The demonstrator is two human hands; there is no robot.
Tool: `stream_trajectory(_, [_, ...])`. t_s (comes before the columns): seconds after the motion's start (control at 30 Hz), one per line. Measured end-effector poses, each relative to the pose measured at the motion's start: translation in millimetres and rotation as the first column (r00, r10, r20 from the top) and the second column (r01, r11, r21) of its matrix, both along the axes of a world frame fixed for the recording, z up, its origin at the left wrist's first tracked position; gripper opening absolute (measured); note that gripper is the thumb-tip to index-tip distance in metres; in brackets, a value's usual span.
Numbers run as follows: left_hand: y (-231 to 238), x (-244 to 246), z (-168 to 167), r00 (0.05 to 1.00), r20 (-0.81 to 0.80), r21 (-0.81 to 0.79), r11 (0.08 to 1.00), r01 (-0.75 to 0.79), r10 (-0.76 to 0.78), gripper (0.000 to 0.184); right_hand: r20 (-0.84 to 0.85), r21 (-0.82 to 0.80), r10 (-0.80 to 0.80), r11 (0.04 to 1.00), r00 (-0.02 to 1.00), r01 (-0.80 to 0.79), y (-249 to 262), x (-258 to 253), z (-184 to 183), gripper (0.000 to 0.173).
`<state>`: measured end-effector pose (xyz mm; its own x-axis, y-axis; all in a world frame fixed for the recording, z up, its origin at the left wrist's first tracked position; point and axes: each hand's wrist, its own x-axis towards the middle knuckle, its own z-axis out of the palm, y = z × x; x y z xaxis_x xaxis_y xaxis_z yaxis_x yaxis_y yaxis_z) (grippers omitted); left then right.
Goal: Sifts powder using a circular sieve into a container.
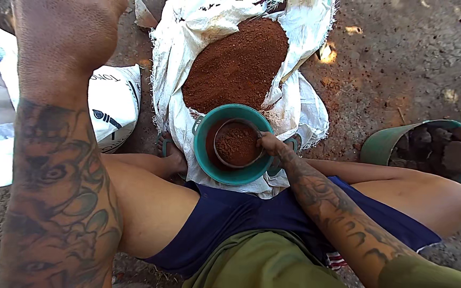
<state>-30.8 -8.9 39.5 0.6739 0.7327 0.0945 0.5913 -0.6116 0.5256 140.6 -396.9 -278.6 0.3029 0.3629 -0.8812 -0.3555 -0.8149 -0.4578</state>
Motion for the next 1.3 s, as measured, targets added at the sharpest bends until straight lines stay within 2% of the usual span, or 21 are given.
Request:
stream_trajectory(0.07, [-1.9,0.3,0.6,1.0,0.01,-0.002,1.0,-0.012,0.012,0.033,-0.024,0.003,0.132,0.991,0.991,-0.132,0.6,2.7,-2.0,0.049])
stream_trajectory(0.2, [-3.1,1.1,1.9,1.0,0.008,-0.008,1.0,-0.009,0.009,0.033,0.026,-0.004,-0.025,1.0,0.999,0.025,3.1,-1.0,-0.9,0.054])
stream_trajectory(0.3, [-1.9,0.5,0.4,1.0,0.0,-0.007,1.0,-0.006,0.006,0.033,-0.03,-0.031,0.113,0.993,0.993,-0.114,0.5,3.3,-1.8,0.046])
stream_trajectory(0.43, [-1.7,0.8,1.5,0.999,-0.027,0.001,1.0,-0.026,0.026,0.036,0.019,-0.009,-0.018,1.0,1.0,0.018,0.7,1.1,0.0,0.049])
stream_trajectory(0.53, [-3.6,0.8,1.6,0.999,-0.029,0.011,1.0,-0.019,0.02,0.035,-0.024,-0.047,0.111,0.993,0.994,-0.112,1.3,3.0,-0.6,0.047])
stream_trajectory(0.63, [-3.2,1.6,2.3,0.999,-0.029,-0.009,0.999,-0.032,0.032,0.035,0.02,-0.018,-0.028,0.999,0.999,0.028,4.5,-1.6,4.0,0.052])
stream_trajectory(0.67, [-4.1,1.2,2.1,0.999,-0.026,-0.011,1.0,-0.027,0.026,0.034,0.012,-0.018,-0.027,0.999,1.0,0.027,4.1,-0.9,4.0,0.052])
stream_trajectory(0.77, [-3.8,0.4,1.5,1.0,-0.025,-0.009,1.0,-0.012,0.012,0.036,-0.054,-0.007,0.111,0.994,0.992,-0.111,3.2,1.9,4.0,0.048])
stream_trajectory(0.9, [2.1,-0.7,-1.9,0.999,-0.036,-0.01,1.0,0.011,-0.011,0.038,-0.026,-0.034,0.002,0.999,1.0,-0.002,5.0,-1.2,2.9,0.052])
stream_trajectory(1.0, [7.1,-2.6,-6.7,0.999,-0.04,-0.005,1.0,0.017,-0.017,0.039,-0.06,-0.022,0.136,0.99,0.989,-0.137,5.1,0.9,2.3,0.054])
stream_trajectory(1.1, [5.0,-2.5,-4.5,1.0,-0.03,0.001,1.0,0.008,-0.008,0.038,0.022,-0.014,-0.01,1.0,1.0,0.011,9.1,-4.9,4.8,0.057])
stream_trajectory(1.23, [4.8,-3.8,-6.1,0.999,-0.043,0.002,1.0,-0.009,0.009,0.04,-0.026,-0.003,0.135,0.991,0.991,-0.135,7.6,-0.8,-1.8,0.054])
stream_trajectory(1.3, [6.2,-2.8,-6.6,0.999,-0.04,0.002,1.0,-0.003,0.003,0.039,0.015,0.009,0.03,1.0,0.999,-0.03,8.8,-4.8,1.1,0.05])
